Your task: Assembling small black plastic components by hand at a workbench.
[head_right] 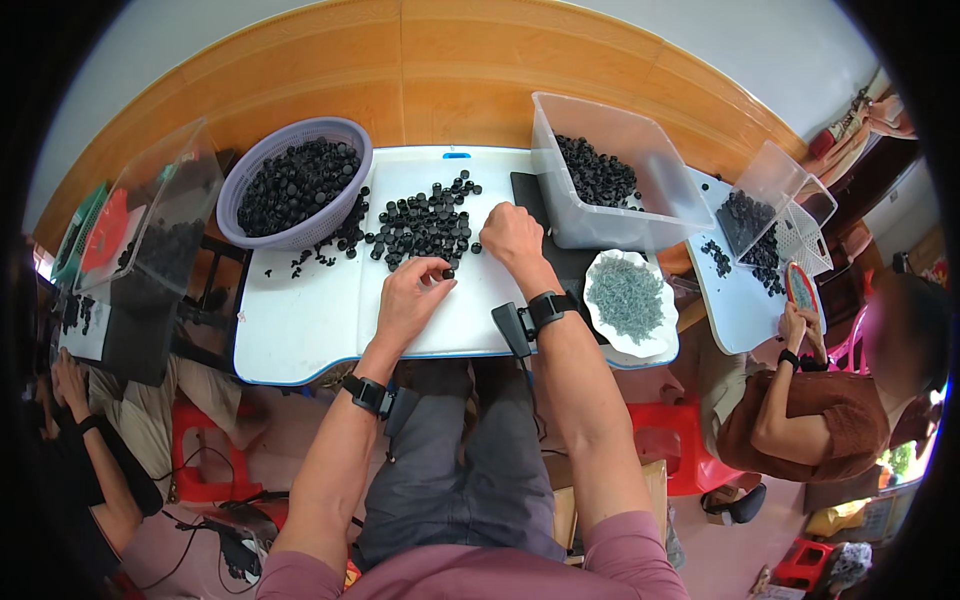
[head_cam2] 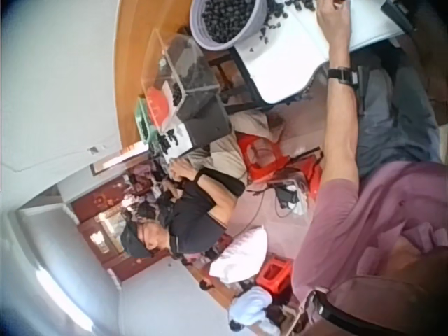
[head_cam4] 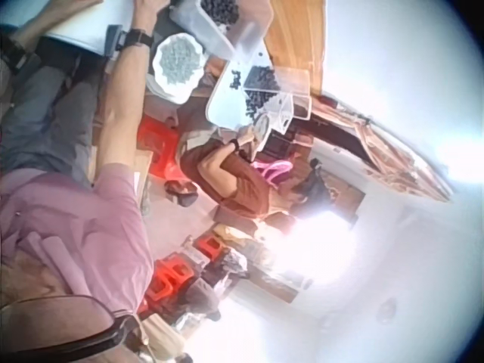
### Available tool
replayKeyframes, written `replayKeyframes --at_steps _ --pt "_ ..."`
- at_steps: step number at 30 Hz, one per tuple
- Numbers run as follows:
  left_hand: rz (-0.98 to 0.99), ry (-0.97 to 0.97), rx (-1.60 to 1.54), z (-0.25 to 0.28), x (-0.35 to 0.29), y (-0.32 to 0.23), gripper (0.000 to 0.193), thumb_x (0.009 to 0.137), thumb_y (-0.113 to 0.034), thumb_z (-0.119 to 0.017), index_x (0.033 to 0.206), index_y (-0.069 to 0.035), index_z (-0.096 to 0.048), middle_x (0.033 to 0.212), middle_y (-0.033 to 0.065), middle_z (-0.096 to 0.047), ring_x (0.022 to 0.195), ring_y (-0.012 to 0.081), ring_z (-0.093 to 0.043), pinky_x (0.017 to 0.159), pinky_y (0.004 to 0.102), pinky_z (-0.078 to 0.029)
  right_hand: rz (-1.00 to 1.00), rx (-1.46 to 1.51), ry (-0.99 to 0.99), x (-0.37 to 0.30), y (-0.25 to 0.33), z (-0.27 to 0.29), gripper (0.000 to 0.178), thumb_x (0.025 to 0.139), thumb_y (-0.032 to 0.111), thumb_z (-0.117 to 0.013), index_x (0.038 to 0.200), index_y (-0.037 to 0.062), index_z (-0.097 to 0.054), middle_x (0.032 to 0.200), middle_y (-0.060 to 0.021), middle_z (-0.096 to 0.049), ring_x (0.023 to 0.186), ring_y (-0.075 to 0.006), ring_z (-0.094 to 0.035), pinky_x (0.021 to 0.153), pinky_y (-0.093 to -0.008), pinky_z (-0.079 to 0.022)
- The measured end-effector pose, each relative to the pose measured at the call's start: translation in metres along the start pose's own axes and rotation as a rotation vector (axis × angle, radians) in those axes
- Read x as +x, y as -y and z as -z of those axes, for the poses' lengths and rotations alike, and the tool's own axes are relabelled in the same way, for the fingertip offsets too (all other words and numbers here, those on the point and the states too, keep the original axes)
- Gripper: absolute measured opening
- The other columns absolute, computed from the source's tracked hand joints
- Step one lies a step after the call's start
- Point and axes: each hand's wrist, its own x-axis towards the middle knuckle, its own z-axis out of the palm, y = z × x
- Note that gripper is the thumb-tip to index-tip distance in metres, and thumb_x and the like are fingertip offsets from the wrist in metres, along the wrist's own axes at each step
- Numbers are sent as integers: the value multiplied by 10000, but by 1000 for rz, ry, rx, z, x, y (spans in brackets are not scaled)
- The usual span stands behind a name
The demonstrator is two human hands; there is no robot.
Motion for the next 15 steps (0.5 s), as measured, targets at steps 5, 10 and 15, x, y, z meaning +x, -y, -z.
replayKeyframes --at_steps 5,10,15 --pt "-13 -16 38 5 -1 0 232 796 -83 -787 1014 -31 -727 881 77 -693 765 205 -632 707 323 -519 112 416 -114 -28 10 21 190 840 158 -670 908 14 -774 870 -204 -748 777 -336 -736 740 -420 -575" --pt "-84 -13 157 1 -1 2 205 787 -94 -780 978 -45 -726 821 66 -638 750 221 -618 690 353 -511 29 683 -195 -65 4 3 184 874 132 -695 973 -7 -766 814 -108 -747 728 -153 -691 699 -309 -543" --pt "-150 45 247 -4 0 -3 191 809 -101 -747 997 -84 -720 850 51 -610 797 246 -616 740 389 -498 -38 784 -286 -86 -1 -19 137 902 88 -697 990 -1 -751 824 -119 -741 684 -162 -674 672 -315 -533"
